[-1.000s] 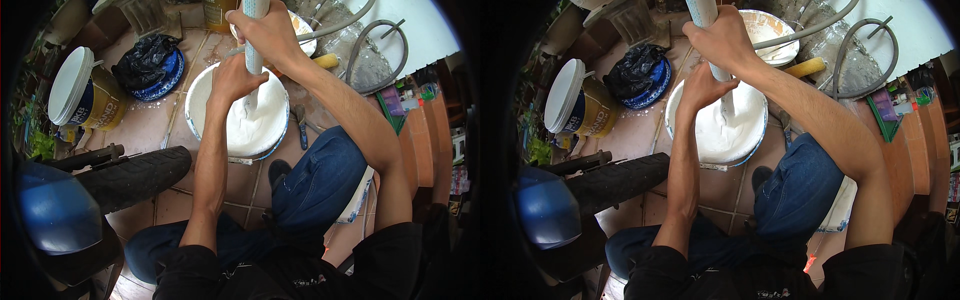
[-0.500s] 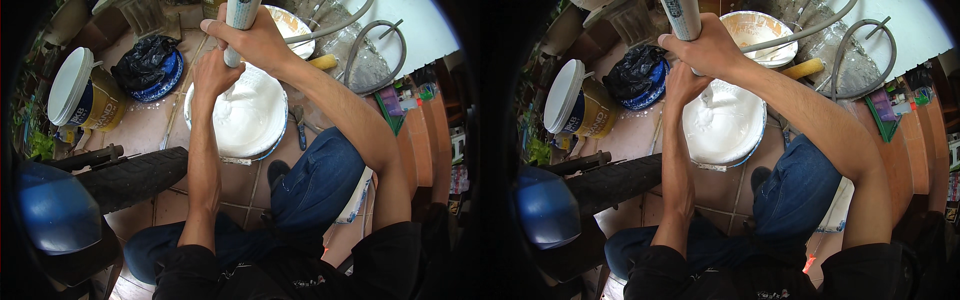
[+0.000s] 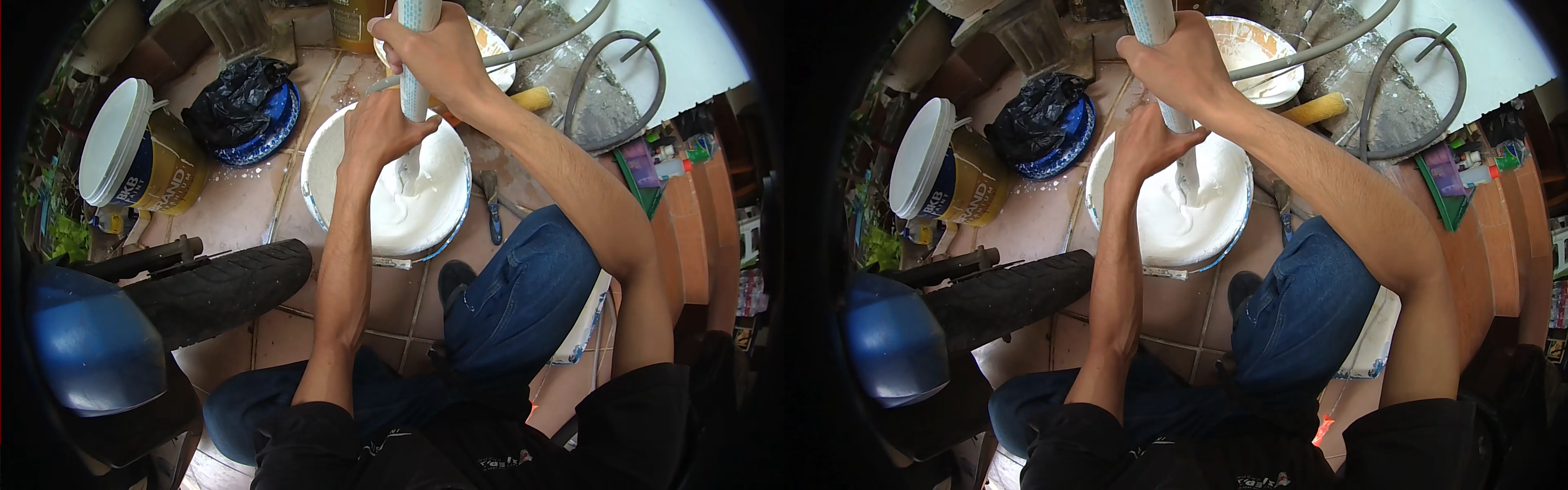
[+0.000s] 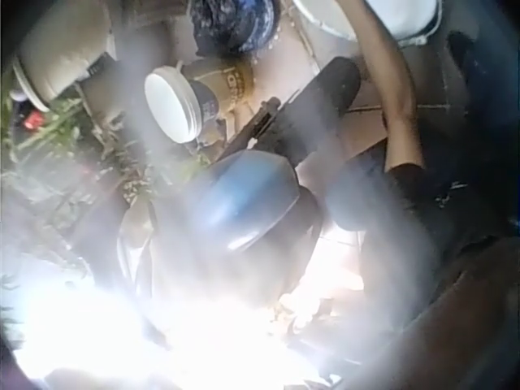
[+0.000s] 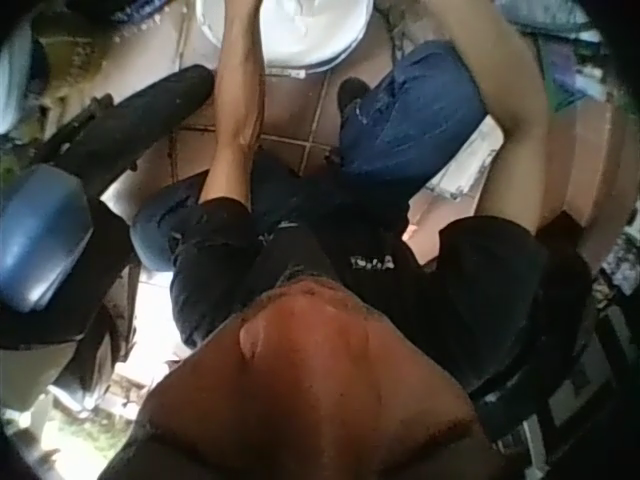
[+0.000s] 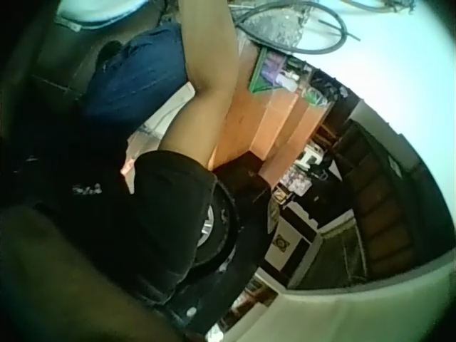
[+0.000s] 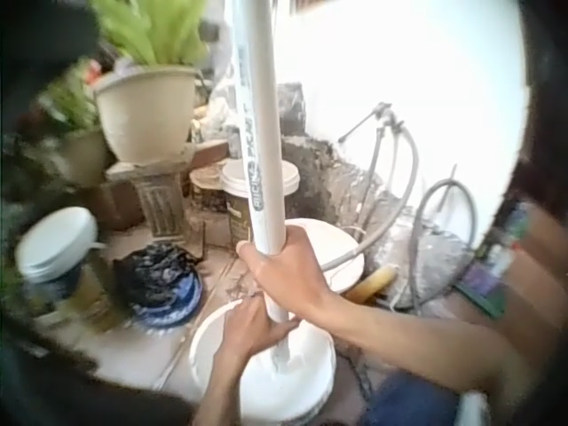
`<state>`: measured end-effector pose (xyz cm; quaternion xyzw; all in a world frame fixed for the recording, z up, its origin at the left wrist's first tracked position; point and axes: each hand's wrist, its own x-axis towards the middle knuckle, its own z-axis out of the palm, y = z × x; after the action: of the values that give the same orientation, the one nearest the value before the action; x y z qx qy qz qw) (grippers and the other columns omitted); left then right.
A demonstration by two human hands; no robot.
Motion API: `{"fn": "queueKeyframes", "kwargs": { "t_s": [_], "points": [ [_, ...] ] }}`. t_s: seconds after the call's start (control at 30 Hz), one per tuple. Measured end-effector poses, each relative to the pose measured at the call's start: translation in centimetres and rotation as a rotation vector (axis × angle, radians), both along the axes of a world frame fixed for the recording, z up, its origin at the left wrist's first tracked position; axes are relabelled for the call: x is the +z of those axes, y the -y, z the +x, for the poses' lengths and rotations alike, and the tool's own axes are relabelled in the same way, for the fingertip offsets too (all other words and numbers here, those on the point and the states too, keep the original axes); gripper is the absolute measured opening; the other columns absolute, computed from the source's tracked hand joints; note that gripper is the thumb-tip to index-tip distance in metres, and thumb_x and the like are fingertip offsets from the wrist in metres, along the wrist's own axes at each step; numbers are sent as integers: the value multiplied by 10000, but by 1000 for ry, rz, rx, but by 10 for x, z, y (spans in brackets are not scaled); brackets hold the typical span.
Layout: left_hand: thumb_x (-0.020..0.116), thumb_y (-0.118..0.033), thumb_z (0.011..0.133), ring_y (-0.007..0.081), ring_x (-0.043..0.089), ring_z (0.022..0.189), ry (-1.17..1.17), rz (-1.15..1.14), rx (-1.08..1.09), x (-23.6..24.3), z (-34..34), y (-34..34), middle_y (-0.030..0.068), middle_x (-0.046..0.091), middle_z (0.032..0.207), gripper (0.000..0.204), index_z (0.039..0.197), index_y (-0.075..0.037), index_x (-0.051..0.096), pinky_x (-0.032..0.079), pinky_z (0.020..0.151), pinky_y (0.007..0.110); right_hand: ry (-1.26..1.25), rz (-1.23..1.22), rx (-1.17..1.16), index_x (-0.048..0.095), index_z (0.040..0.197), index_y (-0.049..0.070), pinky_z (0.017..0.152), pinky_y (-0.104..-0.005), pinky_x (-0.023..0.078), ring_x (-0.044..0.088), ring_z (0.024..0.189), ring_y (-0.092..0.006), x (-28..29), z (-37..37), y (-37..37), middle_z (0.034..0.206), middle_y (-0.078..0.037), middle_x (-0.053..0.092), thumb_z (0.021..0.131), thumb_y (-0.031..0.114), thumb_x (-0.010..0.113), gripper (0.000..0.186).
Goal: Manually mixing white paint in a plastic bucket using a PVC pipe.
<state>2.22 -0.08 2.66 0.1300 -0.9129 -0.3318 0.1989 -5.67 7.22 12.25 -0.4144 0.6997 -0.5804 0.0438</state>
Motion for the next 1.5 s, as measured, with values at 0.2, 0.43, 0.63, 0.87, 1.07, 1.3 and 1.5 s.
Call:
{"fn": "queueKeyframes", "kwargs": {
  "t_s": [0.2, 0.43, 0.63, 0.87, 1.07, 1.3, 1.5],
  "points": [
    [832, -482, 729, 378, 714, 734, -330, -145, 225, -21, -10, 6, 196, 733, 785, 486, 841, -18, 739, 537, 645, 486, -283, 5, 12, 650, 679, -26, 593, -360, 526, 658, 563, -213, 3, 15, 7, 586, -143, 635, 850, 230, 682, 310],
    [831, -437, 710, 383, 709, 746, -82, -125, 219, -1, 5, 25, 175, 731, 776, 443, 884, -42, 733, 537, 655, 492, -165, -11, 142, 677, 699, -20, 602, -348, 536, 673, 594, -203, -1, 20, 9, 612, -122, 655, 899, 274, 715, 358],
    [794, -332, 689, 387, 717, 836, 117, -118, 48, 19, 23, 38, 190, 745, 851, 384, 951, -58, 734, 552, 754, 503, -47, -59, 204, 688, 710, 1, 618, -345, 558, 678, 585, -188, 3, 21, 10, 610, -106, 653, 905, 267, 712, 331],
    [804, -363, 687, 389, 725, 875, 221, -55, -85, 13, 21, 25, 201, 755, 907, 420, 963, -51, 746, 560, 805, 495, 48, 20, 127, 654, 638, 43, 611, -352, 551, 656, 533, -166, -1, 9, 4, 561, -78, 629, 873, 255, 708, 322],
    [809, -415, 714, 388, 726, 877, 69, -9, -98, -3, 6, 14, 207, 752, 899, 462, 962, -29, 750, 559, 799, 491, 156, -16, -6, 667, 763, -70, 544, -374, 522, 696, 598, -216, 24, 21, -1, 630, -132, 679, 911, 183, 674, 293],
    [831, -498, 723, 395, 719, 776, -190, -110, 110, -20, -8, 10, 210, 736, 810, 547, 898, 12, 736, 552, 692, 495, -322, -13, -5, 642, 637, 15, 607, -368, 533, 658, 560, -194, 5, 15, 7, 557, -100, 620, 874, 276, 709, 359],
    [801, -464, 765, 403, 713, 747, -98, -157, 207, -5, 5, 28, 205, 731, 780, 453, 947, -54, 738, 539, 659, 516, -153, 16, 149, 668, 691, -17, 592, -355, 521, 651, 572, -185, 3, 21, 6, 594, -117, 637, 892, 288, 717, 368]
  ]
}}
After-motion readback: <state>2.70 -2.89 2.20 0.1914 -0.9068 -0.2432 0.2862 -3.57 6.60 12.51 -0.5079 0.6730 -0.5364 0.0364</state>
